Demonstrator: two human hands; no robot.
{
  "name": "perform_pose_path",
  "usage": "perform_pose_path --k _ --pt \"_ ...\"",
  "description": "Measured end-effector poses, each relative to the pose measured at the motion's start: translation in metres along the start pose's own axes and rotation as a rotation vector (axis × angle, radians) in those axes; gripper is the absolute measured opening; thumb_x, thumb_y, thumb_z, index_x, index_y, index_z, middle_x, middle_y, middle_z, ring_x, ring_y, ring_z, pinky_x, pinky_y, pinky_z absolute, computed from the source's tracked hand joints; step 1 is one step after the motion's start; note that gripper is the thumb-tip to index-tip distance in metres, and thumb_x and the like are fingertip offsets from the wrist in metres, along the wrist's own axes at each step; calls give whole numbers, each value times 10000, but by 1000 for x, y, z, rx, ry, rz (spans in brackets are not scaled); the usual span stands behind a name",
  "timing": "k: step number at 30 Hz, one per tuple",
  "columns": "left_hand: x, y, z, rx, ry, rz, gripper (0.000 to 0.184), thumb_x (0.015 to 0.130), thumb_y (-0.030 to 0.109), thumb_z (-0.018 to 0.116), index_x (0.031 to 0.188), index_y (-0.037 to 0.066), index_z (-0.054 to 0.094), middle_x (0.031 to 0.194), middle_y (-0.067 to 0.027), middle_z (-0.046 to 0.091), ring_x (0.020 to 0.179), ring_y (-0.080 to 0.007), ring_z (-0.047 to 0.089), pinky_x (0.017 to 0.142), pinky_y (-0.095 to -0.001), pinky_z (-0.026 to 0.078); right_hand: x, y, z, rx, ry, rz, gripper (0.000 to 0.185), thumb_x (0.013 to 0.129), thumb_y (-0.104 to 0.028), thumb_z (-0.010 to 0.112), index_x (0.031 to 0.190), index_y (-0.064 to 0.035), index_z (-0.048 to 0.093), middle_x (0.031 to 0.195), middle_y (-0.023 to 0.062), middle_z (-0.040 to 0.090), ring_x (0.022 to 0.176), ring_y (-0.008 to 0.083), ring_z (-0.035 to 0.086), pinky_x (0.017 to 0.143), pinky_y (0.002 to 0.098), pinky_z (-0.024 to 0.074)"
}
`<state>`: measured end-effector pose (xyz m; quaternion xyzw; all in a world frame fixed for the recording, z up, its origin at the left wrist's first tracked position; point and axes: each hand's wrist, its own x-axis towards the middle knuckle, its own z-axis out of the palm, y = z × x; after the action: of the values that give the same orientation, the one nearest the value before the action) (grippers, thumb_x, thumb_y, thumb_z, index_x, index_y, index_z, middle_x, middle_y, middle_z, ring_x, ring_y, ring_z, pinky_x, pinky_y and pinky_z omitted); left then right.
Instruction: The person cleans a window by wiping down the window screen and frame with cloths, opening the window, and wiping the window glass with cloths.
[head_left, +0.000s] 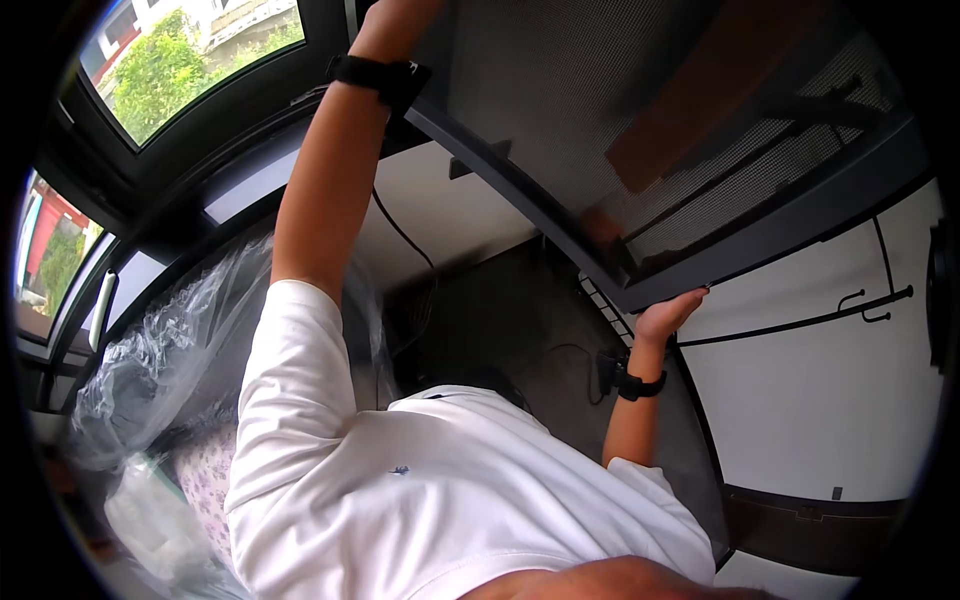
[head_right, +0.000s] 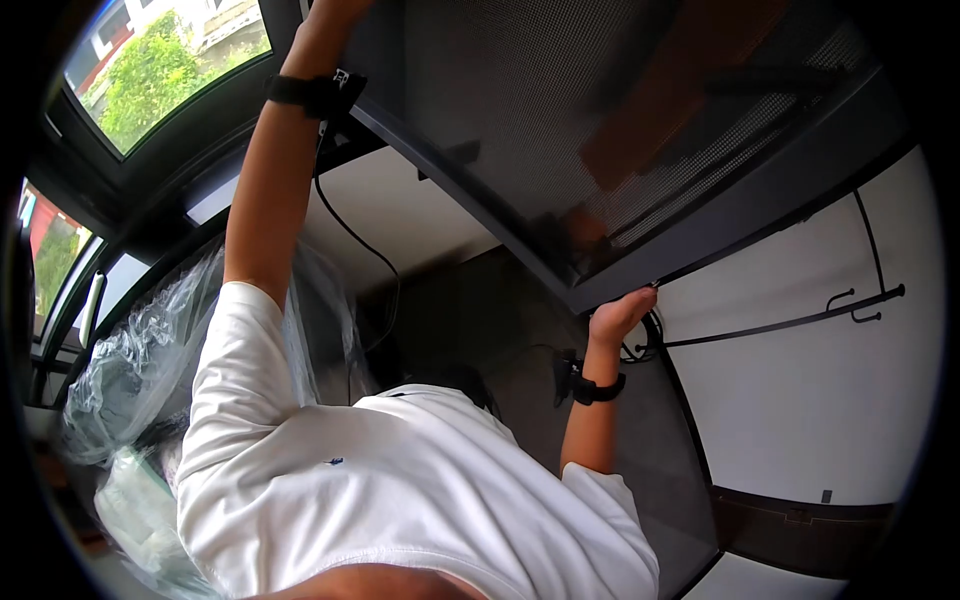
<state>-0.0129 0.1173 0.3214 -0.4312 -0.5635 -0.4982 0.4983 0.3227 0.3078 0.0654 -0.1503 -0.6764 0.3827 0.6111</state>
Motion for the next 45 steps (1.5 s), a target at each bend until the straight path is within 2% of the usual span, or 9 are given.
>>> perform_pose_path --k 3,5,13,21,31,32,35,37,45 --pt "-28 -26 0 12 32 -91 512 970 199 592 1459 166 445 1345 -255 452 1168 -454 531 987 -486 453 -2 -1 1 81 15 57 754 1039 -583 272 1102 106 572 1075 152 613 971 225 575 906 345 448" --pt "-53 -45 -7 44 43 -84 511 957 162 603 1446 155 457 1341 -257 454 1145 -459 546 967 -488 470 -3 8 -4 83 -33 94 765 1047 -568 207 1426 80 356 1432 181 437 1292 269 475 1071 358 408" --pt "-166 -97 -41 591 -330 -409 487 915 320 624 1359 215 452 1078 -263 563 801 -500 659 630 -530 564 3 10 0 164 25 31 766 1039 -562 294 1305 133 478 1364 199 512 1239 256 501 1045 351 384" --pt "-188 -95 -71 663 -679 -589 454 897 368 591 1300 162 552 1099 -267 641 888 -447 683 768 -523 561 -3 22 -6 249 -7 158 706 1046 -535 284 1387 72 404 1397 162 464 1277 256 464 1078 366 363" --pt "28 -94 -72 371 -81 -54 405 929 356 614 1291 179 571 1144 -274 619 988 -490 631 798 -513 537 -2 33 -11 256 -66 176 712 1047 -519 292 1425 78 375 1463 176 425 1331 272 432 1107 372 341" --pt "46 -94 -65 -99 -107 -61 457 915 42 560 1366 60 495 1163 -229 574 1117 -415 572 941 -481 493 -2 37 -11 243 -67 138 715 1047 -520 291 1419 83 380 1463 177 424 1333 272 430 1107 372 342" --pt "57 -73 -66 193 -69 207 424 926 97 551 1343 36 500 1205 -238 591 1124 -428 581 925 -498 499 -1 14 -2 244 -30 150 682 1048 -510 307 1339 90 452 1386 177 479 1259 253 472 1063 361 372" --pt "41 -36 -64 159 -308 -579 423 946 185 532 1338 30 498 1322 -257 547 1137 -463 574 900 -519 500 -1 9 0 255 20 155 663 1047 -505 326 1271 91 509 1313 176 528 1189 233 510 1020 350 401" --pt "-126 -106 -57 406 -377 -488 485 862 402 619 1258 123 595 1042 -245 690 969 -438 661 835 -505 534 -1 28 -10 220 -82 125 689 1056 -506 277 1386 81 422 1412 176 466 1286 259 467 1084 366 366"
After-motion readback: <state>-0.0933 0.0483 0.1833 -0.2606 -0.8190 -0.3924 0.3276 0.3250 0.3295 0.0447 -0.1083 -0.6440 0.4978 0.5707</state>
